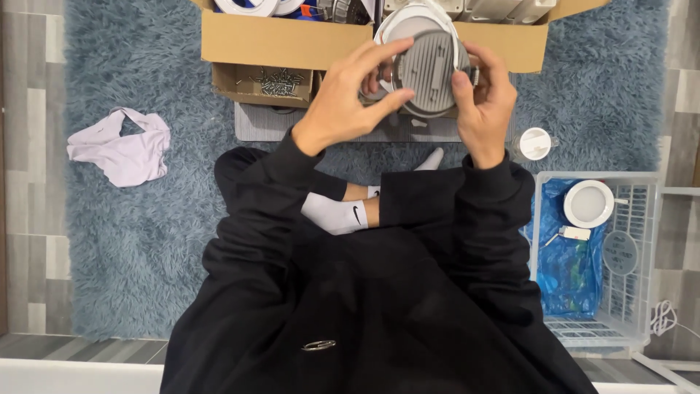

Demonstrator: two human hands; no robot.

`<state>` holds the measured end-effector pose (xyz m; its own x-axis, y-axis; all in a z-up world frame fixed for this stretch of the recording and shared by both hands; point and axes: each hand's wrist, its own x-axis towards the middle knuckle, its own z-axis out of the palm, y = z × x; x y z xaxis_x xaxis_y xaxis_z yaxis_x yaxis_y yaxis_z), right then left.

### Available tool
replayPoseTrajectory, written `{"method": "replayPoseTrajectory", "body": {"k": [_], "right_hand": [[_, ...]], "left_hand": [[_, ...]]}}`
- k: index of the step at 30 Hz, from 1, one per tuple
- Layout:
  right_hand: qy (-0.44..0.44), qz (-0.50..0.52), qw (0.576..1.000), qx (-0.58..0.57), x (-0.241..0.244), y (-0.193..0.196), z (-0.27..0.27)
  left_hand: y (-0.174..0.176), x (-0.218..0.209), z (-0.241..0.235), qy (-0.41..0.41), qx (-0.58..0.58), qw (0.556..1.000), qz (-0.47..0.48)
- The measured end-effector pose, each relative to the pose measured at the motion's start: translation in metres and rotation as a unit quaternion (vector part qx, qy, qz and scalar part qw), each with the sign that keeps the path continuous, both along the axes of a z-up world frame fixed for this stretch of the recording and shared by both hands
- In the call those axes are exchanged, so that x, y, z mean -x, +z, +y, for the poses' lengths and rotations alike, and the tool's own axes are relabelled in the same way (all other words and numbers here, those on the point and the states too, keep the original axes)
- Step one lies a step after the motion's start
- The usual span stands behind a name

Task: The person is sitting on the floor and assembling recessed LED light fixtures by snapping the outer rings and diffusers onto the main light units.

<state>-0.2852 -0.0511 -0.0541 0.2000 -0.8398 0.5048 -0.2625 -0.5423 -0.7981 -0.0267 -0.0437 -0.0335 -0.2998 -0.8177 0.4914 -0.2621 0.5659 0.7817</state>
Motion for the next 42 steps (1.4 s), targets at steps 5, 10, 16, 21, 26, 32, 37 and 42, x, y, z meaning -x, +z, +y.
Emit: {"method": "replayPoseTrajectory", "body": {"k": [5, 10, 16, 21, 26, 32, 37, 42], "right_hand": [[0.009, 0.016, 0.999, 0.037, -0.002, -0.002, -0.019], [-0.045, 0.083, 0.993, 0.076, -0.002, -0.008, -0.032], [-0.067, 0.132, 0.982, 0.118, 0.002, -0.017, -0.046], [-0.078, 0.158, 0.977, 0.118, 0.007, -0.031, -0.052], [-0.089, 0.173, 0.973, 0.124, 0.009, -0.044, -0.056], [-0.099, 0.19, 0.969, 0.124, 0.007, -0.05, -0.056], [-0.097, 0.188, 0.971, 0.115, 0.006, -0.054, -0.058], [-0.093, 0.176, 0.973, 0.118, 0.005, -0.054, -0.057]], "left_hand": [[-0.014, -0.003, -0.027, 0.01, 0.013, 1.0, -0.017], [-0.018, -0.008, -0.049, 0.012, 0.043, 0.999, -0.004], [-0.032, -0.007, -0.061, 0.053, 0.053, 0.997, -0.017], [-0.039, -0.003, -0.063, 0.074, 0.077, 0.993, -0.047], [-0.05, -0.002, -0.068, 0.08, 0.072, 0.991, -0.083], [-0.053, -0.004, -0.069, 0.088, 0.068, 0.989, -0.093], [-0.064, -0.004, -0.074, 0.106, 0.073, 0.985, -0.113], [-0.056, -0.002, -0.071, 0.109, 0.076, 0.985, -0.112]]}}
